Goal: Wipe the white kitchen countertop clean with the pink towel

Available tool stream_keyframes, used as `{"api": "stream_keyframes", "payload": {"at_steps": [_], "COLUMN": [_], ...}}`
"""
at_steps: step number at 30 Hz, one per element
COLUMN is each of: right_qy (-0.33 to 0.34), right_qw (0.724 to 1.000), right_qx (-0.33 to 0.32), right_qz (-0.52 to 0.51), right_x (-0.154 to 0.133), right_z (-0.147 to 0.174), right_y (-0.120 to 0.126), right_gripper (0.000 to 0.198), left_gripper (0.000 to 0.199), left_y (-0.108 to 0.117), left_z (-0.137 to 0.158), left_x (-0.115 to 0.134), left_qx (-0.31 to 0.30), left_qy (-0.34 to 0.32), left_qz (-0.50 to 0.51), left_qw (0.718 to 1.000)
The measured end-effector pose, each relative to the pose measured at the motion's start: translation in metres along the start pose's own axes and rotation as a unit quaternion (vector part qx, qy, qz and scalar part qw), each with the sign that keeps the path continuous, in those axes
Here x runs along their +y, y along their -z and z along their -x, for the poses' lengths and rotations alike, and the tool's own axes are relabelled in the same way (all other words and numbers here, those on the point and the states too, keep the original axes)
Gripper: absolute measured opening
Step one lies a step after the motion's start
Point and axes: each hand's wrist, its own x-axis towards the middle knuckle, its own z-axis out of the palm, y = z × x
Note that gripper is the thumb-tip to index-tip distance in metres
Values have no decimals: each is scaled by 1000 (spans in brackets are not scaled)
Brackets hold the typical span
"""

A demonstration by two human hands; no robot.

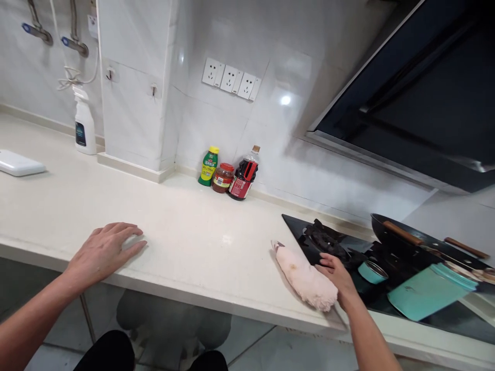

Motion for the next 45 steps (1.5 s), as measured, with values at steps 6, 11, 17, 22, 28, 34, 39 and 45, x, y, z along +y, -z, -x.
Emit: {"api": "stream_keyframes", "payload": {"at_steps": [6, 11, 17, 22, 28, 34, 39, 45], "right_qy": [72, 102, 87, 73, 52, 49, 182, 385], "right_qw": [987, 913, 828, 830, 856, 907, 896, 806], "right_qx": [-59, -210, -201, -166, -180, -203, -284, -420], "right_qz": [134, 335, 516, 527, 481, 365, 288, 160], "right_x": [-28, -58, -53, -35, -29, -72, -159, -260], "right_z": [30, 69, 52, -6, -107, -155, -105, 14], "right_y": [6, -23, -23, -53, -103, -171, -249, -299], "right_gripper": [73, 84, 75, 96, 102, 88, 80, 82], "left_gripper": [47, 51, 49, 41, 41, 40, 42, 40], "left_y": [-1, -7, -14, -18, -19, -18, -16, -12], "left_z": [1, 1, 3, 7, 8, 7, 5, 7], "left_x": [0, -5, -10, -12, -12, -11, -11, -12], "left_qx": [1, 21, 44, 60, 52, 37, 49, 54], "left_qy": [-7, -7, -10, -8, 19, 24, 37, 45], "left_qz": [-8, -1, 15, 38, 34, 35, 51, 66], "left_qw": [1000, 1000, 999, 997, 998, 998, 997, 995]}}
